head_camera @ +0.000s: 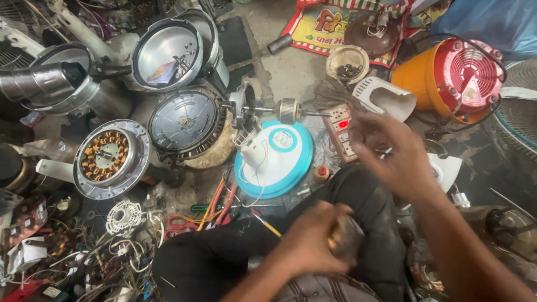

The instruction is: The person is repairing an electric motor component, likely a fan motor, in a cluttered workshop. They use a screwdriver to adjust internal parts and a hammer to tap the motor housing while seated on the floor.

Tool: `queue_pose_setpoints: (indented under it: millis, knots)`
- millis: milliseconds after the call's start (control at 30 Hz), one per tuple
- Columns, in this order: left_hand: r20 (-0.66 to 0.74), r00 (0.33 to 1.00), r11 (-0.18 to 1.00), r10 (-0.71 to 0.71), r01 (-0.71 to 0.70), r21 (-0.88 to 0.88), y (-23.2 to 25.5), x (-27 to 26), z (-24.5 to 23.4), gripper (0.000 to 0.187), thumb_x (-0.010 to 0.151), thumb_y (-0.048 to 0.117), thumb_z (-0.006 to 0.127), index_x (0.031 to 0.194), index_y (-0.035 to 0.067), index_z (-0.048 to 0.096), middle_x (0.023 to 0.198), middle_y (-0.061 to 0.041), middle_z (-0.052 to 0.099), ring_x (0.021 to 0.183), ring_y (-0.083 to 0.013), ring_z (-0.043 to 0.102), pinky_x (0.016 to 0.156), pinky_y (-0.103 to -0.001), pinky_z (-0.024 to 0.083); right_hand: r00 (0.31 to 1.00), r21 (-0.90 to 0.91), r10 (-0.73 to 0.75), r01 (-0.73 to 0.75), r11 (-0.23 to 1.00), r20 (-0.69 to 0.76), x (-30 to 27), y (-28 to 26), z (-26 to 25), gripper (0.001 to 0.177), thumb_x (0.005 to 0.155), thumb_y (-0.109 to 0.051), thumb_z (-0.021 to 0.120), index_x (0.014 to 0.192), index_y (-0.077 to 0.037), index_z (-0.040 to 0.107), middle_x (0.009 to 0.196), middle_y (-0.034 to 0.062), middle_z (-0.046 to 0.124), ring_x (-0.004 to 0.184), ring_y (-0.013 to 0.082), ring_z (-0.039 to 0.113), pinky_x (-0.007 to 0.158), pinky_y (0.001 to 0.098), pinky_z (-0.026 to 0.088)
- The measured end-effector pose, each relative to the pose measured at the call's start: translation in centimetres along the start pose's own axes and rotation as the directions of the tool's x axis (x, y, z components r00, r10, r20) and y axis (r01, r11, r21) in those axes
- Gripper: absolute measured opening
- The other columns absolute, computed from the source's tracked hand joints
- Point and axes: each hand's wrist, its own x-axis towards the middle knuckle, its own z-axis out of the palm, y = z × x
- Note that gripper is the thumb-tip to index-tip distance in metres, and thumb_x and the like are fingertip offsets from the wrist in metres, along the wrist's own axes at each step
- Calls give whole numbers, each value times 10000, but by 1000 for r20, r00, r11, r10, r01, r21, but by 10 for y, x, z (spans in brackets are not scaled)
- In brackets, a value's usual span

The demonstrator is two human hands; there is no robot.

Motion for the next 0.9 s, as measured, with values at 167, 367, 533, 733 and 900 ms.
queue_pose_setpoints:
  millis: [167, 367, 533, 733, 900]
  knots:
    - [213, 940, 877, 266, -328, 352, 18, 6, 33, 756, 639, 239, 814, 1367, 211, 612, 1188, -139, 597, 1085, -363, 592, 896, -494, 481, 892, -116, -446, 437, 892, -76, 55, -4, 49, 472, 881, -182, 820, 1296, -20, 666, 1187, 146, 717, 1092, 218, 689, 933, 348, 544]
    - [297, 894, 823, 336, -432, 370, 8, 1, 42, 586, 833, 213, 714, 1406, 216, 590, 1227, -128, 587, 1123, -351, 578, 959, -482, 465, 995, 239, 97, -89, 967, -22, 64, 0, 78, 257, 919, -224, 742, 1113, -56, 745, 994, 30, 776, 788, 102, 675, 715, 293, 557]
    - [323, 904, 825, 279, -398, 401, 6, 6, 43, 706, 745, 174, 712, 1433, 223, 561, 1261, -139, 572, 1152, -379, 568, 1024, -589, 451, 988, 284, 141, -153, 947, 63, 87, 18, 79, 194, 921, -204, 686, 991, -25, 716, 877, 65, 722, 743, 108, 649, 678, 287, 547]
    - [331, 912, 911, 244, -333, 244, 7, 2, 35, 766, 721, 181, 747, 1457, 195, 532, 1312, -163, 551, 1162, -414, 553, 975, -524, 499, 906, 802, 424, -250, 543, -5, 104, 52, 73, 207, 1009, -254, 575, 1014, -54, 627, 875, 55, 690, 705, 119, 610, 577, 282, 444]
    - [239, 929, 919, 284, -335, 208, 1, -1, 36, 699, 787, 231, 759, 1451, 168, 548, 1309, -127, 576, 1200, -371, 576, 1007, -476, 510, 959, 601, 252, -126, 789, -130, 95, 54, 66, 319, 1103, -334, 497, 1131, -41, 620, 1012, 37, 683, 854, 95, 618, 719, 257, 531]
